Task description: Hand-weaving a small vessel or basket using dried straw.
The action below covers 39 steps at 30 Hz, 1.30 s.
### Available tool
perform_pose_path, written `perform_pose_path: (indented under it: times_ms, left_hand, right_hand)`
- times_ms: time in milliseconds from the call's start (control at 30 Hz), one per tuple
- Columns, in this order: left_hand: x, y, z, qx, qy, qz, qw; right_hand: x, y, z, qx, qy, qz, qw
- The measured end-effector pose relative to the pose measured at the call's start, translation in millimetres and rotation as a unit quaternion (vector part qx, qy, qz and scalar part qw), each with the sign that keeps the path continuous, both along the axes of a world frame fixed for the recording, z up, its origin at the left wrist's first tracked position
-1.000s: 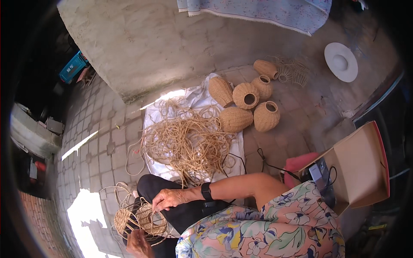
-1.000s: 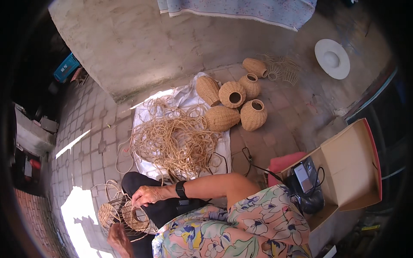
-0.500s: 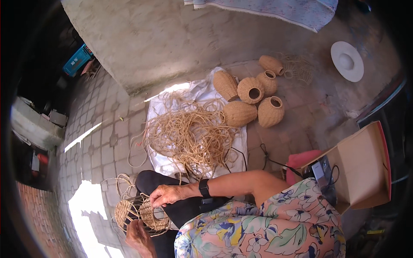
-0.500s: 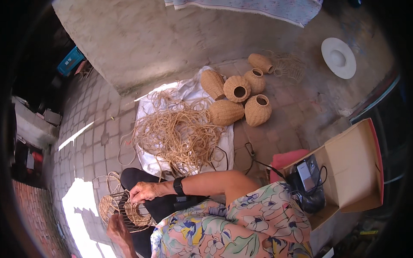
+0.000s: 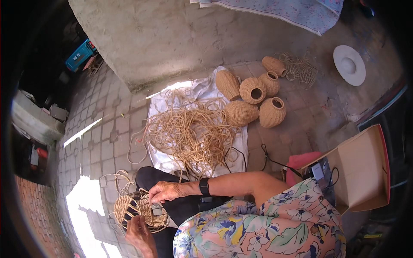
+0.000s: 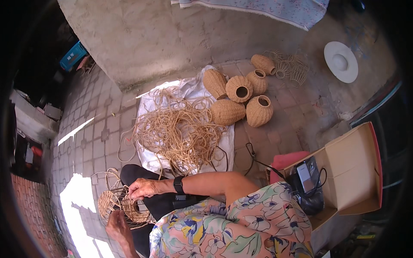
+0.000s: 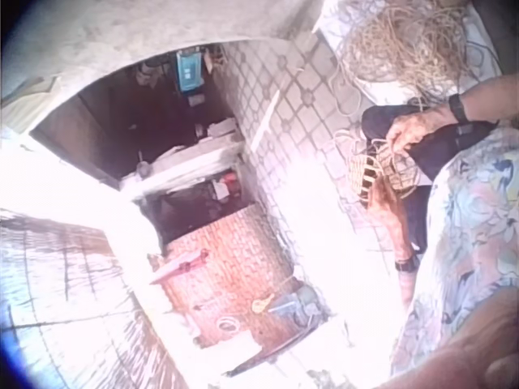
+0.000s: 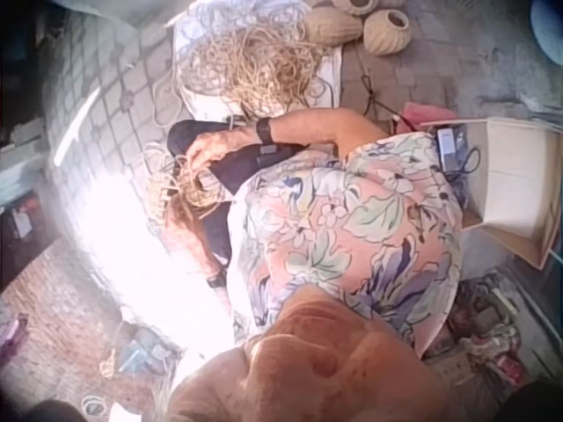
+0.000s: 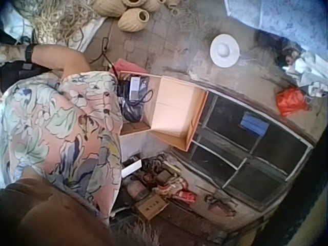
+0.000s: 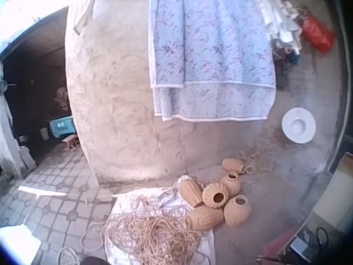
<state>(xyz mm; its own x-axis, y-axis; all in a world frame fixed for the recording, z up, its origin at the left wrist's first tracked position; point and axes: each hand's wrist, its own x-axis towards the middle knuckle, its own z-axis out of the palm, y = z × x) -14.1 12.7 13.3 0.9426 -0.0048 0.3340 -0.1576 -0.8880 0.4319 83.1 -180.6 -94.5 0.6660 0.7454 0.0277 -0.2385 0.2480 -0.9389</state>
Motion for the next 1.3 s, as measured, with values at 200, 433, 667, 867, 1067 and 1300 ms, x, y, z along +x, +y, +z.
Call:
perform_pose_path:
  times_ms: [200,433,667,867,1067,1300]
  left_hand:
    - [4.0,-0.7,0.5,0.023,0.025,0.012,0.999]
    - [-1.4,7.6,-6.3,0.012,-0.007,0.012,1.0]
    - [-7.8,8.2,-2.1,-0.006,0.017,0.016,1.0]
    - [-8.9,8.4,-0.1,-0.029,0.025,0.03,0.999]
    - [-9.5,6.8,2.0,-0.034,0.022,0.023,0.999]
    - [-9.8,4.6,3.2,-0.04,0.042,0.031,0.998]
  right_hand:
    - [1.4,-3.7,2.1,-0.001,0.023,-0.007,1.0]
    - [-1.7,-3.6,9.6,0.017,0.053,-0.003,0.998]
    - [-2.3,-0.4,6.2,0.03,0.061,-0.004,0.998]
    - [-1.1,-7.0,15.6,-0.009,0.038,0.009,0.999]
    - [-3.6,3.9,7.7,0.027,-0.059,-0.025,0.998]
    - [-4.2,0.4,9.0,0.001,-0.074,-0.022,0.997]
